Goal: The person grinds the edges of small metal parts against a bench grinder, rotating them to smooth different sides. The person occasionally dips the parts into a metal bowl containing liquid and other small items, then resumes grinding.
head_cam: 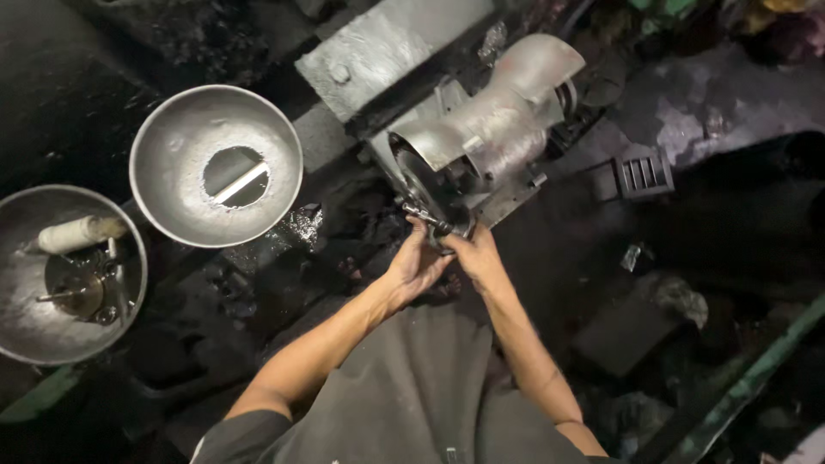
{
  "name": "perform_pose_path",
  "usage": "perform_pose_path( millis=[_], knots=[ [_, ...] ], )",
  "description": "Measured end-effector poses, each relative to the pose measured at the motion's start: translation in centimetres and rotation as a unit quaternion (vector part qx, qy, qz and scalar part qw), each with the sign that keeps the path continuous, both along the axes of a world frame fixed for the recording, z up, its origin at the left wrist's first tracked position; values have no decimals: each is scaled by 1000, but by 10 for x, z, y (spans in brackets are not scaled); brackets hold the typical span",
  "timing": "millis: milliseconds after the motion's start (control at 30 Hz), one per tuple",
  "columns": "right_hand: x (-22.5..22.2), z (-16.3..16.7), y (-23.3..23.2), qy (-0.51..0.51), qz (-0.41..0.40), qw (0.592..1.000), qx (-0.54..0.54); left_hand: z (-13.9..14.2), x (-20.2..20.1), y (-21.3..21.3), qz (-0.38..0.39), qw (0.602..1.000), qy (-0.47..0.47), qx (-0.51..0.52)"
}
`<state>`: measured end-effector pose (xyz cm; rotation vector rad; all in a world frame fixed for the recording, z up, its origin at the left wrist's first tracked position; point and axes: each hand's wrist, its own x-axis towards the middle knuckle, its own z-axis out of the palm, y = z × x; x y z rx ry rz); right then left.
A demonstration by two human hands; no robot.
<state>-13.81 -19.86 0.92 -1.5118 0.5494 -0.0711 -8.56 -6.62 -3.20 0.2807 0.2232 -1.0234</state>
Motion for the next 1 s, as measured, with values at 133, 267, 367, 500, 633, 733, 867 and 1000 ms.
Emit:
perform_pose_path(
  millis=[133,267,367,500,633,733,867,1000],
  knots=[
    [-27,-11,-20,64,-76,994,-40,-28,-25,-28,-42,997,49,-49],
    [-57,-2,-38,51,-104,993,-23,-29,-41,-50,-87,996,15,-26],
    [-85,18,-37,-21,-114,992,-56,-10,-45,-57,-154,986,-57,8],
    [-114,41,-20,-208,-72,957,-187,18,-39,-42,-215,966,-97,-103],
    [-113,43,-14,-161,-22,978,-129,23,-29,-19,-196,959,-169,-119],
    [-79,27,-7,-112,-14,991,-69,15,-23,-7,-174,970,-165,-28],
    [-25,10,5,-71,-13,997,8,7,-10,7,-63,992,-113,4],
    [11,3,8,-33,24,999,-6,7,-1,14,36,997,-69,10]
  ],
)
